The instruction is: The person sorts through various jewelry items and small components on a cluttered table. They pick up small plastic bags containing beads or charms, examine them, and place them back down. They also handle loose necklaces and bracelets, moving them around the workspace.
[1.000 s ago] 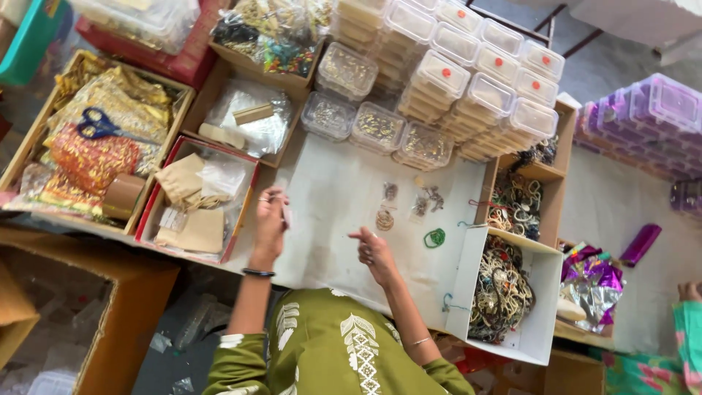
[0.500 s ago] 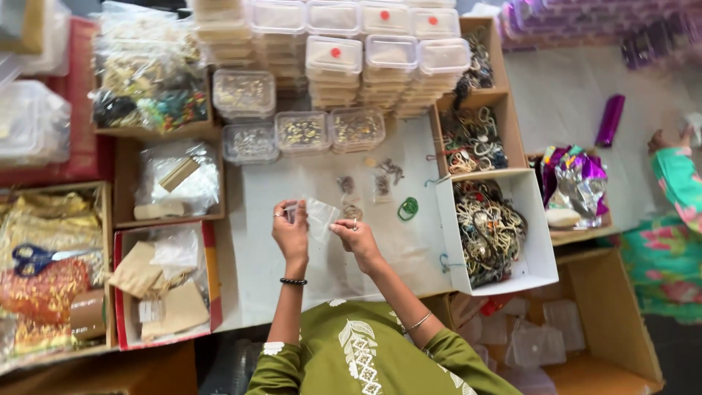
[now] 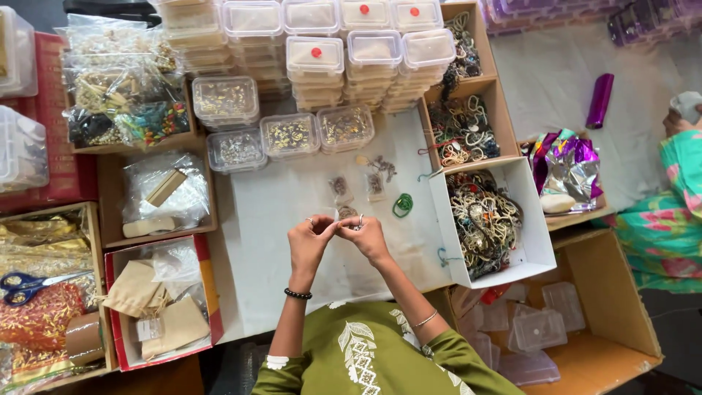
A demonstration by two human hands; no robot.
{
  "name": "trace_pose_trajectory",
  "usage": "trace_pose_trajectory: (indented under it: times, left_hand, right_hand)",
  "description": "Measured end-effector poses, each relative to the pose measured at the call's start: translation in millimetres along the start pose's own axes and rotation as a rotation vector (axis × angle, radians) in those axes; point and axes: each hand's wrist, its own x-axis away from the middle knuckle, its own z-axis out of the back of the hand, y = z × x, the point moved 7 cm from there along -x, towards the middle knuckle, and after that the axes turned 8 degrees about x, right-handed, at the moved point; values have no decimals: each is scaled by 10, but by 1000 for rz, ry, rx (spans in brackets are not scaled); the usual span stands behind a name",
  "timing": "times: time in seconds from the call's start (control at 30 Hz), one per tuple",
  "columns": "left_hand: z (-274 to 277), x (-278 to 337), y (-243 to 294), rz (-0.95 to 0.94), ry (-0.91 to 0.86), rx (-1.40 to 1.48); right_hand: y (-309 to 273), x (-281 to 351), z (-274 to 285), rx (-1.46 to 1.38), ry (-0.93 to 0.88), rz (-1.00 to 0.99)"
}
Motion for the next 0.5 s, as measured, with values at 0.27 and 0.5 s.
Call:
trace_pose_trajectory:
  times: [0.27, 0.5]
  left_hand:
    - [193, -33, -143, 37, 72, -29]
    - [153, 40, 108, -116, 165, -258]
  right_hand:
    - [-219, 27, 71, 128, 27, 21]
    - [323, -137, 92, -168, -62, -121]
